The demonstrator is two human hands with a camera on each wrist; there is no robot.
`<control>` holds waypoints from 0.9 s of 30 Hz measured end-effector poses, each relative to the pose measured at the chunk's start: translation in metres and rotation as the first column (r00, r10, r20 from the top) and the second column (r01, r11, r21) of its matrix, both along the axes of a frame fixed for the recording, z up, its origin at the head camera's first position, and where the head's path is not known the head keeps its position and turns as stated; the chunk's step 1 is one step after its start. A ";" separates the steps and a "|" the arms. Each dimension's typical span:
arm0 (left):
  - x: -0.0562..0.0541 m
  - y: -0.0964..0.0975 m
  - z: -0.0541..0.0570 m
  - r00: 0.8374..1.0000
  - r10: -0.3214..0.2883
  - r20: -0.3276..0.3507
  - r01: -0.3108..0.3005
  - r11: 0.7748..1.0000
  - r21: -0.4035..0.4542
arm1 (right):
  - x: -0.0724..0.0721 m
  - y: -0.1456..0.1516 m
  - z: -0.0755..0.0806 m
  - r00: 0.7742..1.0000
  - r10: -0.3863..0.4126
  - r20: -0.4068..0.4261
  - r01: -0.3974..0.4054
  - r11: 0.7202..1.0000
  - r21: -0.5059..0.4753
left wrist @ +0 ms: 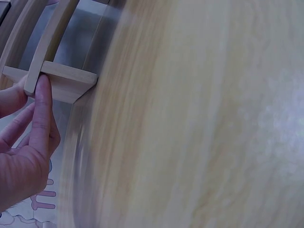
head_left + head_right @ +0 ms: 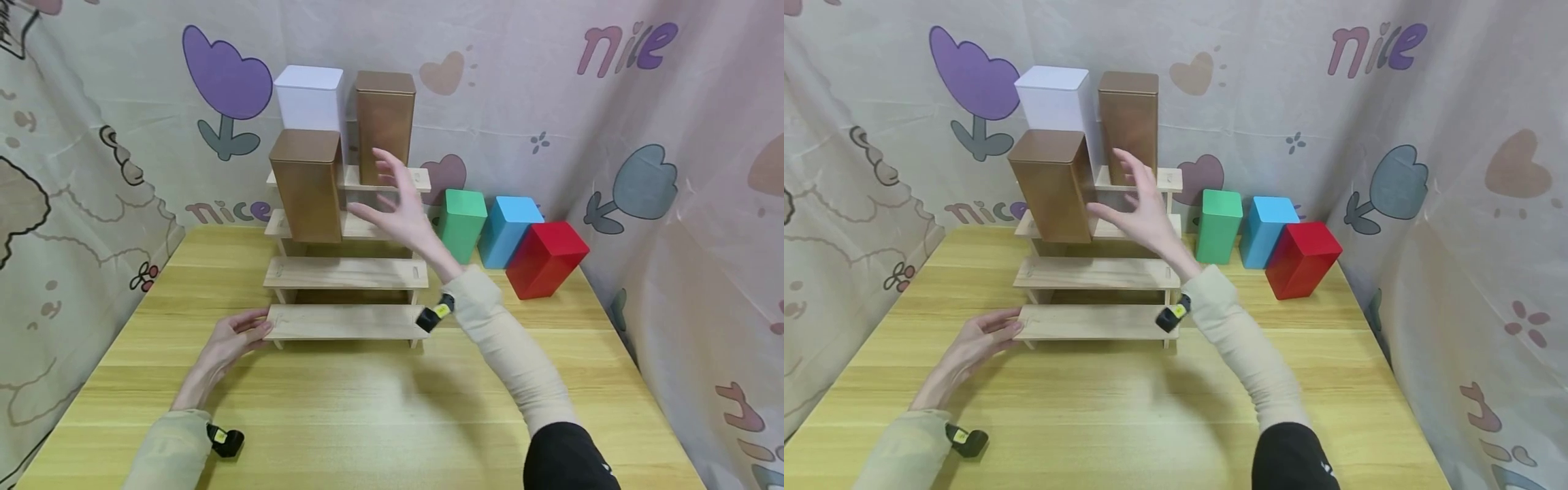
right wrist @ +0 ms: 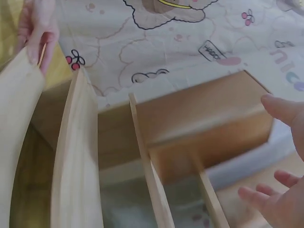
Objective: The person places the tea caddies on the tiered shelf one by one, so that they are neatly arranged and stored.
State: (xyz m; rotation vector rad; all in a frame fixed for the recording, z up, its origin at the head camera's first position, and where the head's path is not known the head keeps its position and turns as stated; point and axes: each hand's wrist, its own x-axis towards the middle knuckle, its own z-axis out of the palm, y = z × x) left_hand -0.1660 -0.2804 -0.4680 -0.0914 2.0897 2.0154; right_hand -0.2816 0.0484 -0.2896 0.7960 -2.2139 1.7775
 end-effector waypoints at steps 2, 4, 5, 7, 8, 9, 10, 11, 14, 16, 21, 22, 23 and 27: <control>0.000 0.000 0.000 1.000 0.000 -0.002 0.000 1.000 0.011 | 0.004 0.021 -0.006 1.000 -0.007 -0.024 0.006 0.999 -0.045; 0.000 0.001 0.000 1.000 0.000 -0.005 0.000 1.000 0.019 | 0.009 0.045 -0.013 0.998 -0.028 -0.052 0.024 0.996 -0.086; 0.000 0.001 0.000 1.000 0.003 -0.007 -0.002 1.000 0.023 | 0.011 0.058 -0.017 0.997 -0.049 -0.061 0.043 0.994 -0.105; -0.001 0.001 -0.001 1.000 0.004 -0.009 -0.004 1.000 0.030 | 0.016 0.086 -0.024 0.992 -0.107 -0.072 0.097 0.986 -0.135; 0.000 0.001 -0.001 1.000 0.002 -0.011 -0.002 1.000 0.028 | 0.017 0.100 -0.028 0.987 -0.140 -0.072 0.128 0.980 -0.154; 0.000 0.001 -0.001 1.000 0.003 -0.011 -0.003 1.000 0.027 | 0.020 0.114 -0.032 0.982 -0.173 -0.069 0.159 0.972 -0.174; 0.000 0.000 -0.001 1.000 0.003 -0.010 -0.002 0.999 0.032 | 0.022 0.129 -0.037 0.974 -0.217 -0.068 0.202 0.961 -0.188; 0.000 0.000 -0.001 1.000 0.003 -0.009 -0.002 0.999 0.038 | 0.023 0.143 -0.043 0.963 -0.262 -0.068 0.244 0.950 -0.197; 0.000 -0.001 -0.001 1.000 -0.001 -0.005 0.001 0.999 0.036 | 0.027 0.185 -0.062 0.911 -0.407 -0.058 0.388 0.898 -0.209; 0.000 -0.001 -0.001 1.000 -0.003 -0.001 0.003 1.000 0.031 | 0.029 0.210 -0.076 0.860 -0.508 -0.045 0.490 0.848 -0.202; 0.000 -0.001 -0.001 1.000 -0.008 0.003 0.008 1.000 0.003 | 0.038 0.247 -0.104 0.738 -0.674 -0.001 0.658 0.720 -0.220; 0.000 -0.001 0.000 1.000 -0.007 0.003 0.007 1.000 0.005 | 0.041 0.251 -0.107 0.721 -0.693 0.000 0.675 0.703 -0.223; 0.000 -0.001 0.000 1.000 -0.007 0.002 0.007 1.000 0.007 | 0.044 0.252 -0.109 0.708 -0.707 -0.002 0.688 0.690 -0.225; 0.000 0.000 0.000 1.000 -0.005 -0.002 0.005 1.000 0.014 | 0.055 0.253 -0.109 0.682 -0.731 -0.013 0.711 0.666 -0.224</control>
